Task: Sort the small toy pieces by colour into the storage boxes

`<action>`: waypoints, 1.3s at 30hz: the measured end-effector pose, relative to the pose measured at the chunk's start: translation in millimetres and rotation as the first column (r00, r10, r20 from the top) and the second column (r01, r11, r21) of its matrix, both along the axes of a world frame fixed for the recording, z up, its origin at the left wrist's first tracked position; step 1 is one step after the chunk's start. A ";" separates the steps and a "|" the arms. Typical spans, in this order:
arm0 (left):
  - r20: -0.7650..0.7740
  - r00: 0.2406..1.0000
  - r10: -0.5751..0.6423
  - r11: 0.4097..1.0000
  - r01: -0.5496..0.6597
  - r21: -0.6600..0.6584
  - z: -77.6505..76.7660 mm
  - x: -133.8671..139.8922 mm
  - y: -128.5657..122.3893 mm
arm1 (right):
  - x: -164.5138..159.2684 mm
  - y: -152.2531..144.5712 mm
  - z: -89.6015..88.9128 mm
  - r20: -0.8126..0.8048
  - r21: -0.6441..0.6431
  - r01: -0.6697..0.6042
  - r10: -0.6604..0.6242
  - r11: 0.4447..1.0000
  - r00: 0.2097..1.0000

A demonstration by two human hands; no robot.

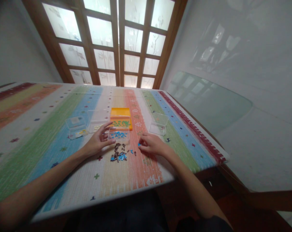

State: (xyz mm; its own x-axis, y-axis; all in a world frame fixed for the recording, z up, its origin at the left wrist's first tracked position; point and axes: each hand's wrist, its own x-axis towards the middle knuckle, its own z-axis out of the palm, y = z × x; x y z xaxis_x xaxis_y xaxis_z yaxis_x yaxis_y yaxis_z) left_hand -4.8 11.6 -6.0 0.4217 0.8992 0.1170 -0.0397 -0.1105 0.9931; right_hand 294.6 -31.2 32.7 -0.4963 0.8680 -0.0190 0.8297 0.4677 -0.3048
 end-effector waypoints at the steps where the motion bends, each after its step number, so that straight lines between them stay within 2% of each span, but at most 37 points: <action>1: -0.001 1.000 0.000 1.000 0.000 0.002 0.1 0.1 0.0 | -1.2 -0.5 -0.1 0.017 -0.003 -0.006 0.006 1.000 1.000; 6: 0.007 1.000 0.002 1.000 -0.002 0.021 1.3 0.5 -0.3 | -7.7 -2.8 -0.6 0.174 0.028 -0.020 0.015 0.999 0.985; 9: 0.007 1.000 0.000 1.000 0.000 0.024 1.5 0.2 -0.6 | -9.4 -1.4 -1.7 0.200 0.023 -0.017 0.012 1.000 0.980; 13: 0.011 1.000 -0.010 1.000 0.010 0.029 1.8 0.3 -1.3 | -8.4 4.0 0.9 0.134 0.041 -0.035 0.029 0.999 0.991; 18: 0.006 1.000 -0.006 0.999 0.006 0.048 2.6 1.1 -1.5 | -15.5 15.8 16.6 -0.035 0.083 -0.049 0.052 0.995 0.998; 22: 0.005 1.000 -0.022 0.999 0.022 0.038 3.7 1.2 -1.9 | -32.9 29.4 29.5 -0.128 0.000 -0.088 0.088 0.996 0.988; 25: 0.009 0.999 -0.033 0.999 0.033 0.019 4.8 0.9 -2.7 | -45.0 39.8 35.2 -0.137 -0.090 -0.108 0.095 0.990 0.986; 31: 0.037 0.998 -0.045 0.999 0.044 0.019 3.5 1.0 -2.6 | -53.3 55.5 36.2 -0.153 -0.287 -0.138 0.097 0.948 0.983; 35: 0.056 0.997 -0.048 0.998 0.047 0.030 1.9 1.3 -1.7 | -52.3 61.8 32.3 -0.156 -0.311 -0.153 0.108 0.938 0.982; 39: 0.032 0.999 -0.042 0.999 0.041 0.021 3.3 1.3 -2.2 | -51.8 63.2 31.9 -0.122 -0.277 -0.188 0.159 0.942 0.980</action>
